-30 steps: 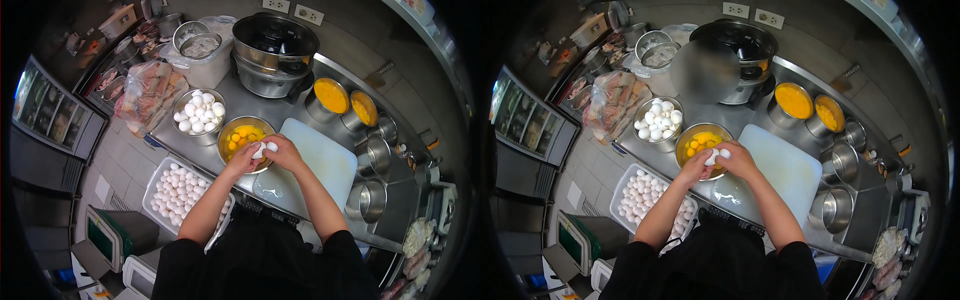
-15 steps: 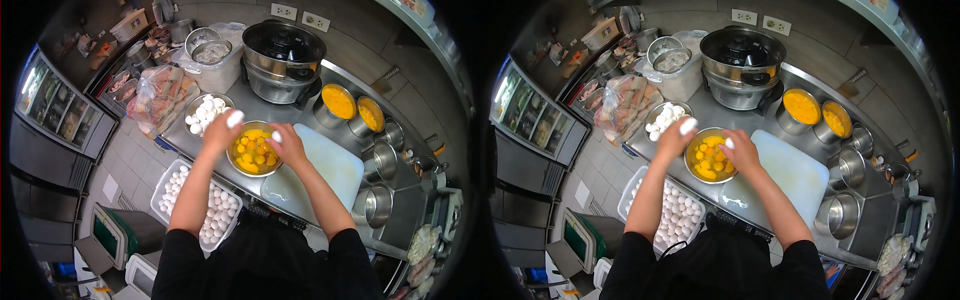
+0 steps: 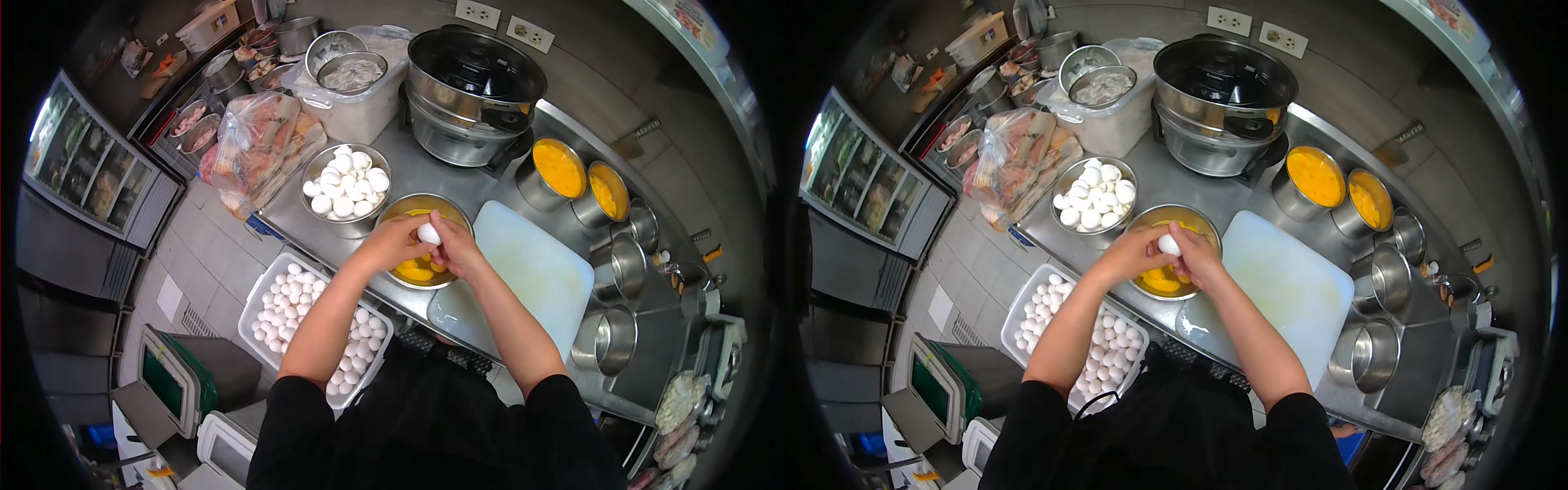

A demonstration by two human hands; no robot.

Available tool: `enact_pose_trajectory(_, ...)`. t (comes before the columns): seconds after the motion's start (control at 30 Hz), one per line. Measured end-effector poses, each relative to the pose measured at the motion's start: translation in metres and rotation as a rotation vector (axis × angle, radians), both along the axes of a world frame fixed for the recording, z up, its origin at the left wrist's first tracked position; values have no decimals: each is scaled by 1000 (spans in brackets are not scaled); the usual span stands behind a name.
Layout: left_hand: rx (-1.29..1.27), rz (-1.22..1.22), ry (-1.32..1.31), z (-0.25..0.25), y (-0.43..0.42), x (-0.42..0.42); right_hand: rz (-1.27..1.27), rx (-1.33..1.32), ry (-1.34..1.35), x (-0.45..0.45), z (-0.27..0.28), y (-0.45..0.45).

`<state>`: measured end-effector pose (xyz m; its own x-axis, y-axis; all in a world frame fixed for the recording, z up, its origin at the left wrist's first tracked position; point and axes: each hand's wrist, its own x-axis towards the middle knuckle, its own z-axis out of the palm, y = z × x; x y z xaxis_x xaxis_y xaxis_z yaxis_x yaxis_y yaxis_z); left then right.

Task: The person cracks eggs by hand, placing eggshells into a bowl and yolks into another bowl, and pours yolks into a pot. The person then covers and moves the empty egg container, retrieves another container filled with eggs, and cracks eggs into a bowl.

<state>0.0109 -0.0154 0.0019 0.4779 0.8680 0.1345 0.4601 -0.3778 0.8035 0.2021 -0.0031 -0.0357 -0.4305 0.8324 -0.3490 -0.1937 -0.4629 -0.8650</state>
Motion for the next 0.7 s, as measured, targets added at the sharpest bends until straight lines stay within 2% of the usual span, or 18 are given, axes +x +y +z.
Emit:
enact_pose_trajectory(0.03, -1, 2, -5, -1, 0, 1, 2, -1, -5, -3, 2, 0)
enact_pose_trajectory(0.1, -80, 34, -43, -4, -2, 3, -74, 210, -480, -7, 4, 0)
enact_pose_trajectory(0.13, -84, 31, -47, -8, -3, 4, -75, 207, -485, -6, -3, 2)
enact_pose_trajectory(0.2, -48, 100, -101, -20, -3, 5, -176, 810, -791, -9, -11, 4)
enact_pose_trajectory(0.33, -42, 93, -121, -29, -2, 3, -132, 841, -966, -6, 10, -3)
enact_pose_trajectory(0.4, 52, 103, -135, -24, -4, 0, -48, 970, -1223, -7, 21, -2)
enact_pose_trajectory(0.43, 53, 108, -135, -18, -5, -1, -44, 973, -1220, -10, 27, 1)
enact_pose_trajectory(0.5, 171, 199, -173, -2, -3, -3, -161, 1142, -999, -18, 40, 7)
enact_pose_trajectory(0.53, 167, 199, -172, 5, 1, -8, -160, 1139, -999, -26, 52, 11)
enact_pose_trajectory(0.63, 428, 308, -30, 30, 29, -44, -176, 1145, -772, -65, 80, 43)
enact_pose_trajectory(0.7, 556, 341, 134, 38, 49, -73, -165, 1131, -717, -92, 76, 73)
